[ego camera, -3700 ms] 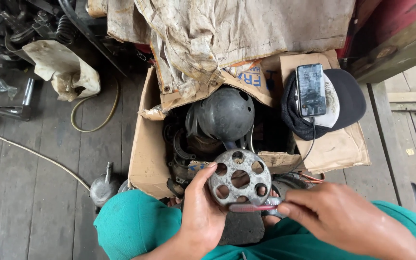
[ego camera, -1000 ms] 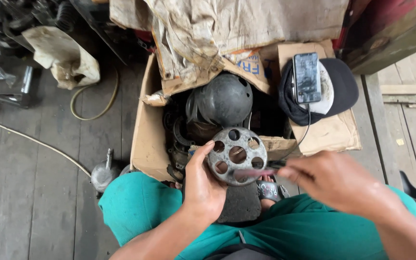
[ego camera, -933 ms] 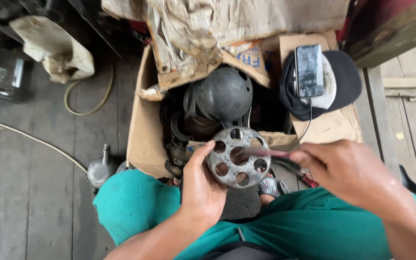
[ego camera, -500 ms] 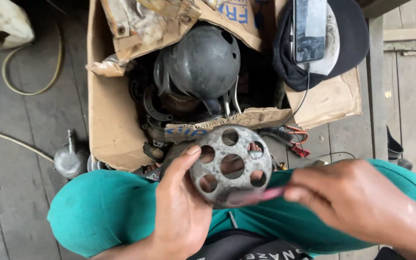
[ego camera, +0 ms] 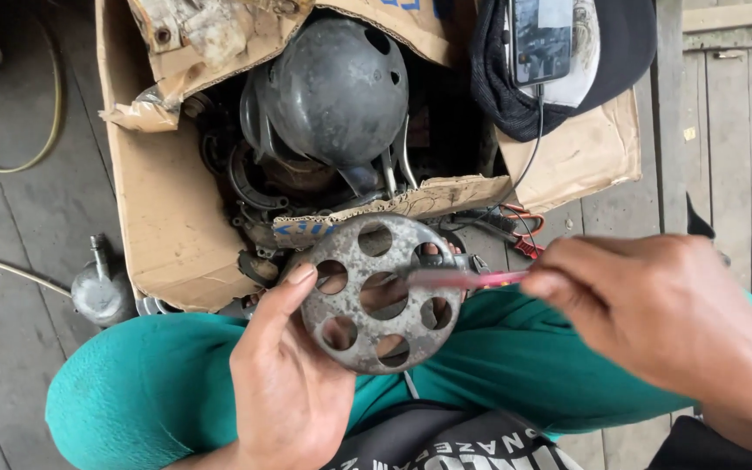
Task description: Scrubbing a circular metal component with a toothbrush to remove dirt or grease.
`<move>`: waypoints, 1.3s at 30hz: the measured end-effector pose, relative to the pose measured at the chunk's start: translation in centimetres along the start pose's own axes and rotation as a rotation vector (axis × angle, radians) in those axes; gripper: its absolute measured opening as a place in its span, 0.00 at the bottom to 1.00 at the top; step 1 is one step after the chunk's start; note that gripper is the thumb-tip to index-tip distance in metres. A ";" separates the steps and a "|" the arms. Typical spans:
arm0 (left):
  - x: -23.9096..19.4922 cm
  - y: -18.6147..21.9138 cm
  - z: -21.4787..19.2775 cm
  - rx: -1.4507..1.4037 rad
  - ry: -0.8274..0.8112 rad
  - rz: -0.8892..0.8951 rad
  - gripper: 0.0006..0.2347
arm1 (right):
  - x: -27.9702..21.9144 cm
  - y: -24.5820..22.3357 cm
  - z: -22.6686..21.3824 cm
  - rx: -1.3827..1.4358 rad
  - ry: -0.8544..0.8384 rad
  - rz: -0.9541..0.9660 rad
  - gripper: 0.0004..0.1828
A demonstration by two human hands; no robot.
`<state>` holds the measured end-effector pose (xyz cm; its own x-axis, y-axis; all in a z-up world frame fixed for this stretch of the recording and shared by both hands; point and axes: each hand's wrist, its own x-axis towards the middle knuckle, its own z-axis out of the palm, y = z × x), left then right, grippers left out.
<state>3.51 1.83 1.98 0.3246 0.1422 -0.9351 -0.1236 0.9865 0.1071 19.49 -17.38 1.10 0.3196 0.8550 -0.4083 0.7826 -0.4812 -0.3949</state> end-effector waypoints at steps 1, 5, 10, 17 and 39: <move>0.6 -0.2 -0.8 0.001 -0.003 0.003 0.18 | -0.1 -0.2 0.2 -0.004 0.007 -0.003 0.10; 0.5 -0.3 -0.7 0.000 0.002 0.016 0.19 | -0.7 0.0 0.7 -0.009 0.024 -0.022 0.10; 0.6 -0.5 -1.2 0.001 0.002 0.040 0.19 | -0.5 -0.4 0.4 -0.017 0.053 -0.049 0.10; 1.0 -1.2 -2.7 0.004 -0.037 0.092 0.18 | -0.3 -0.2 0.2 -0.042 0.111 -0.019 0.09; 0.4 -0.7 -2.3 -0.031 0.011 0.095 0.16 | 15.9 23.3 0.9 -0.123 0.351 0.021 0.15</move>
<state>1.52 1.02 0.76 0.2997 0.2343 -0.9248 -0.1821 0.9656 0.1856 42.26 -15.20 -15.35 0.4831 0.8699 -0.0992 0.8257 -0.4903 -0.2788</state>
